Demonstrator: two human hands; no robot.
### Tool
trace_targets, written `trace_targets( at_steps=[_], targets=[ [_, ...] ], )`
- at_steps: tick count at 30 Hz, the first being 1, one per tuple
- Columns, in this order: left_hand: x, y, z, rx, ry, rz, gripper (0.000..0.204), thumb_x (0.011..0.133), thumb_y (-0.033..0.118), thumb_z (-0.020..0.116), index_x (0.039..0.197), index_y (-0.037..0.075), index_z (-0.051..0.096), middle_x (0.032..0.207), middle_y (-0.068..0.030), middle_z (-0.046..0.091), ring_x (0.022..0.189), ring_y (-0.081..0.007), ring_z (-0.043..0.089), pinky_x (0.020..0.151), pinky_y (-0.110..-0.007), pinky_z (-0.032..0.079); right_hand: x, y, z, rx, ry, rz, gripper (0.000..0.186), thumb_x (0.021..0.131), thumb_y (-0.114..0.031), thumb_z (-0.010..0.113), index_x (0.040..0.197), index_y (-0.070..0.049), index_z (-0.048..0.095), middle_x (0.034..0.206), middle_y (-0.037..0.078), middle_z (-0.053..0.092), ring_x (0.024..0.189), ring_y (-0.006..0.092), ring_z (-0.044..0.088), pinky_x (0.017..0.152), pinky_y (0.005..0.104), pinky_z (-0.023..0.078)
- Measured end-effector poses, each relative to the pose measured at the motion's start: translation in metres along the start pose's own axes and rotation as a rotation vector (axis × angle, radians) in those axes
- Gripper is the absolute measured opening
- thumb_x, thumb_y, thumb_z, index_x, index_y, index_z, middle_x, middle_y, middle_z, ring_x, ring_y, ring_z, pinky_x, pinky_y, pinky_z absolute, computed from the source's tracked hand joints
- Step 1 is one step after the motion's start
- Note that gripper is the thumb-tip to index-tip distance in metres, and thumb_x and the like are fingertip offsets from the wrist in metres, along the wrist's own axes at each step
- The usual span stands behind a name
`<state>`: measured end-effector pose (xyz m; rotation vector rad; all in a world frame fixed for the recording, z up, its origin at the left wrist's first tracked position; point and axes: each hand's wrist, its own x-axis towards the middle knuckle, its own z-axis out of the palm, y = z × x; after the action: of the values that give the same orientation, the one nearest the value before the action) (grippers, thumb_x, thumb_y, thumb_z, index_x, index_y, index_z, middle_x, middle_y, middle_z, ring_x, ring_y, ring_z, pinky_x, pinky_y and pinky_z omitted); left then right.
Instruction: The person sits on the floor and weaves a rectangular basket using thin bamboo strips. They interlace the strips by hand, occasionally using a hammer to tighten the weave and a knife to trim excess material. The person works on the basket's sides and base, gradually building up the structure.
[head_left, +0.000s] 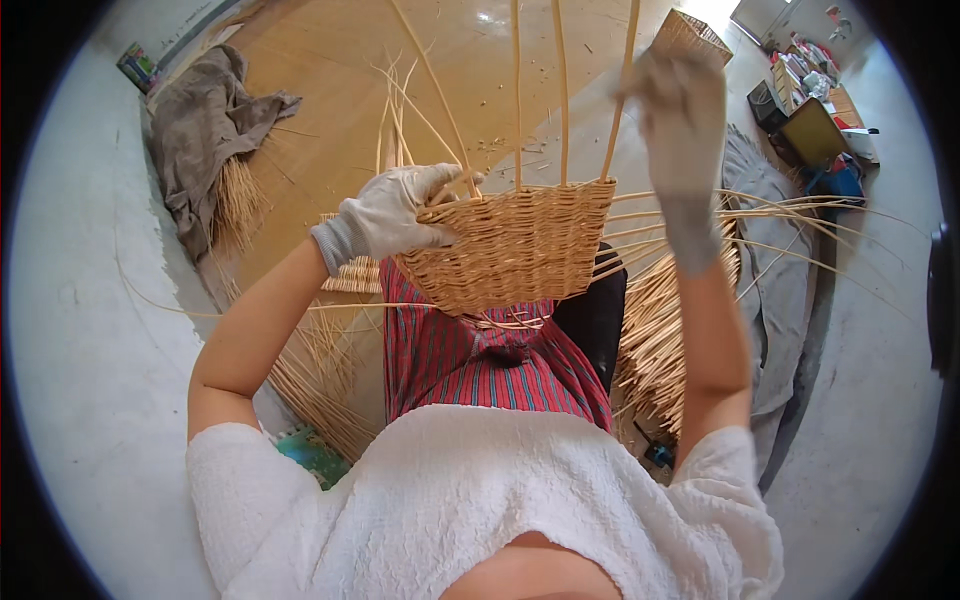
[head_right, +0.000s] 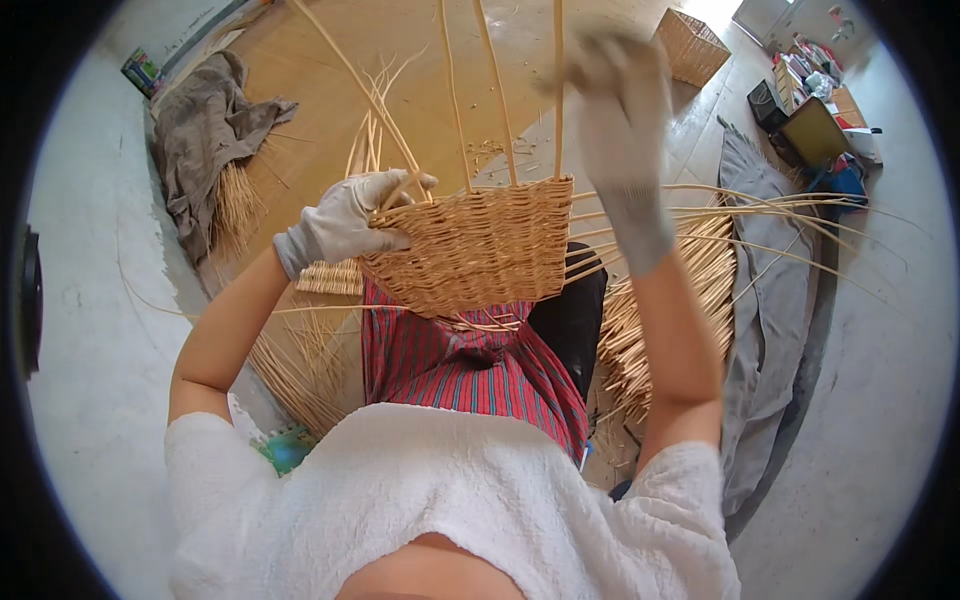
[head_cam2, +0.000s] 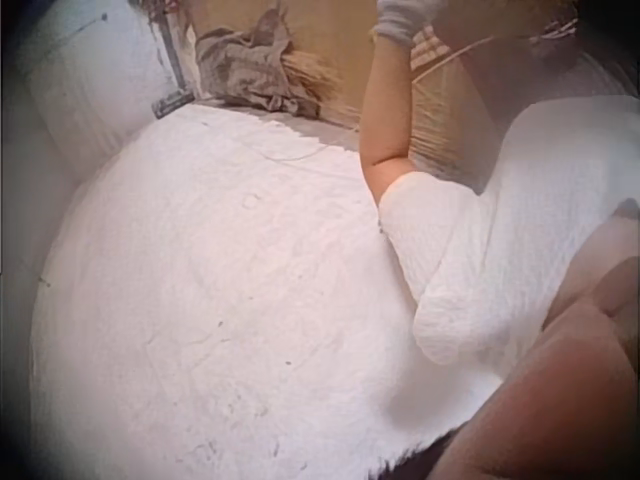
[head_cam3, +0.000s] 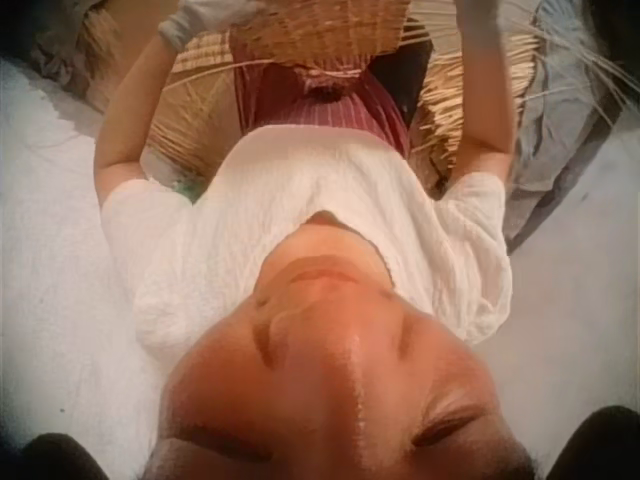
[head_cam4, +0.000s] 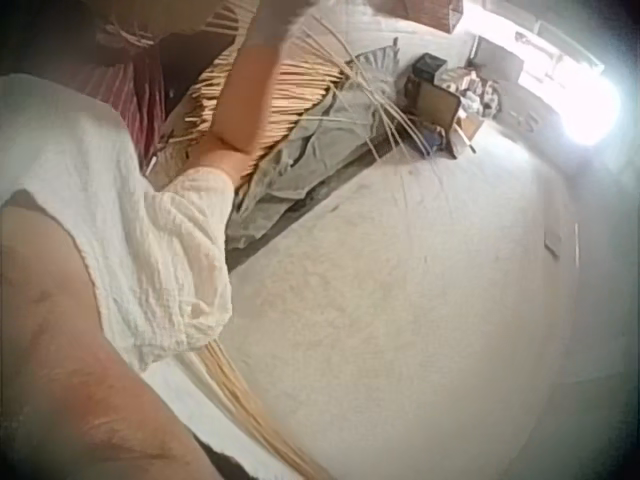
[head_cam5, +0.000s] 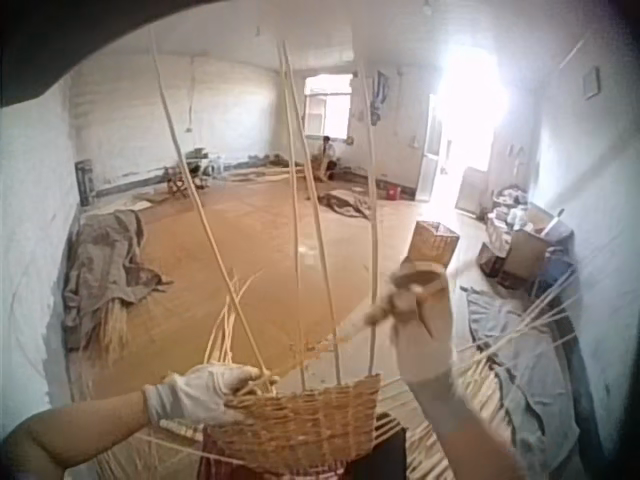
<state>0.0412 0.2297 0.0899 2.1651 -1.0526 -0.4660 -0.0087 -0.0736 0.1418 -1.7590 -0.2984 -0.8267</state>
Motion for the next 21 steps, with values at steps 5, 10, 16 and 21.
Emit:
trace_targets(
  at_steps=[5,10,16,21],
  targets=[
    [0.009,-0.003,0.000,0.137,0.039,0.062,0.053,0.079,0.023,0.086,0.127,0.012,0.065,0.118,-0.0111,0.070,0.108,-0.0260,0.067,0.098,-0.038,0.053,-0.125,0.055,-0.013,0.352,0.477,0.404,0.025,0.108,-0.019,0.057,0.129,-0.008,0.050,0.098,0.003,0.059,0.078,0.0117,0.067,0.051,0.0195,0.040],
    [0.037,0.002,0.009,0.071,0.153,0.144,0.044,0.083,0.044,0.084,0.087,0.005,0.065,0.097,-0.0096,0.068,0.093,-0.0205,0.065,0.086,-0.037,0.054,-0.139,0.064,-0.002,0.507,0.532,0.344,0.028,0.108,-0.019,0.057,0.131,-0.008,0.048,0.093,0.006,0.059,0.081,0.0179,0.065,0.069,0.0300,0.054],
    [0.055,0.025,0.019,-0.040,-0.003,-0.267,0.051,0.086,0.054,0.079,0.094,0.005,0.071,0.085,-0.0081,0.072,0.080,-0.0186,0.067,0.071,-0.034,0.052,-0.143,0.050,0.000,0.517,0.485,0.172,0.023,0.108,-0.016,0.054,0.129,-0.008,0.049,0.092,0.008,0.060,0.093,0.0246,0.065,0.094,0.0438,0.056],
    [0.053,0.031,0.022,0.041,0.083,-0.223,0.048,0.087,0.047,0.079,0.116,0.009,0.070,0.085,-0.0067,0.073,0.077,-0.0193,0.068,0.075,-0.035,0.054,-0.159,-0.014,0.016,0.161,0.093,-0.167,0.017,0.109,-0.011,0.048,0.114,-0.001,0.060,0.097,0.017,0.071,0.094,0.0297,0.071,0.089,0.0462,0.057]
  ],
)
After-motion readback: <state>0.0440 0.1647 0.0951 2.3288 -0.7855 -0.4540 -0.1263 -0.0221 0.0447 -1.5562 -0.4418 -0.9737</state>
